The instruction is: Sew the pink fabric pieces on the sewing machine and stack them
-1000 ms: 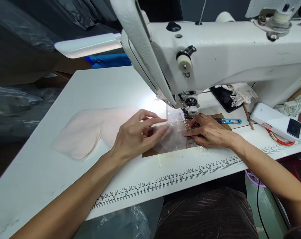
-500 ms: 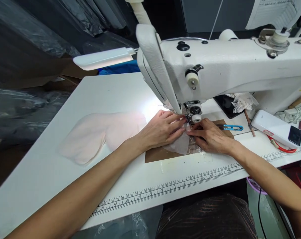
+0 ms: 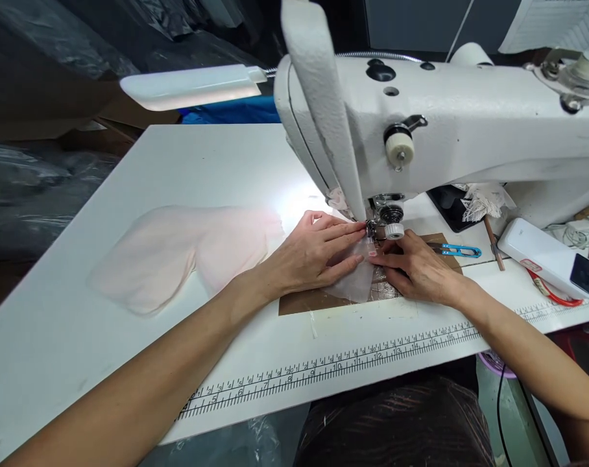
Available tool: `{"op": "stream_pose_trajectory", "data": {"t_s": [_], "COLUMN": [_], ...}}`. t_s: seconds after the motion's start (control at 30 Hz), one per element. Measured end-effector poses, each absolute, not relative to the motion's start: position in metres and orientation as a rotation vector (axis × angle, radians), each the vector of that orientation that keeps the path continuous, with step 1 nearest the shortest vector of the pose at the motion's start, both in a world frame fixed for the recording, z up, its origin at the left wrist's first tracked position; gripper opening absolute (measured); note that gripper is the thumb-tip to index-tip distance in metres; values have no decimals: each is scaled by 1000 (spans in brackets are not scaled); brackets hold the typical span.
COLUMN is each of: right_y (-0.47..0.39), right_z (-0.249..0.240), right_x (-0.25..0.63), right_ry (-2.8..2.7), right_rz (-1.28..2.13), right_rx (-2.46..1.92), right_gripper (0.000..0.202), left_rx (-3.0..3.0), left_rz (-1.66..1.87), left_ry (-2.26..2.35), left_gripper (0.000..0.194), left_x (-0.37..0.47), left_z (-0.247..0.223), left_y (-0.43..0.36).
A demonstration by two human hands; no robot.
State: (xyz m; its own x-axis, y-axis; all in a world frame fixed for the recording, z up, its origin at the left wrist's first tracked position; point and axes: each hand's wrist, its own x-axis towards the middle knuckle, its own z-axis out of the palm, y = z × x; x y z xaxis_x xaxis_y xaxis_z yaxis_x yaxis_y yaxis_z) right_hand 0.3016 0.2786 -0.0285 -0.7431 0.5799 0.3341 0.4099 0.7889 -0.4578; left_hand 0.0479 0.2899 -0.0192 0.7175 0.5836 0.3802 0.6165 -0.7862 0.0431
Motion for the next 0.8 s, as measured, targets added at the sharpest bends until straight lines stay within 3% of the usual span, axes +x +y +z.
{"op": "stream_pose_trajectory", "data": {"t_s": [0.8], "right_y": [277], "right_z": [-30], "right_x": [300], "right_ry": [-2485], "right_rz": [465], "right_rx": [-788], "right_gripper": [31], "left_rx": [-2698], "left_rz": [-486], "left_ry": [-907], "left_gripper": [38], "left_x": [54], "left_z": [-21], "left_y": [288]}}
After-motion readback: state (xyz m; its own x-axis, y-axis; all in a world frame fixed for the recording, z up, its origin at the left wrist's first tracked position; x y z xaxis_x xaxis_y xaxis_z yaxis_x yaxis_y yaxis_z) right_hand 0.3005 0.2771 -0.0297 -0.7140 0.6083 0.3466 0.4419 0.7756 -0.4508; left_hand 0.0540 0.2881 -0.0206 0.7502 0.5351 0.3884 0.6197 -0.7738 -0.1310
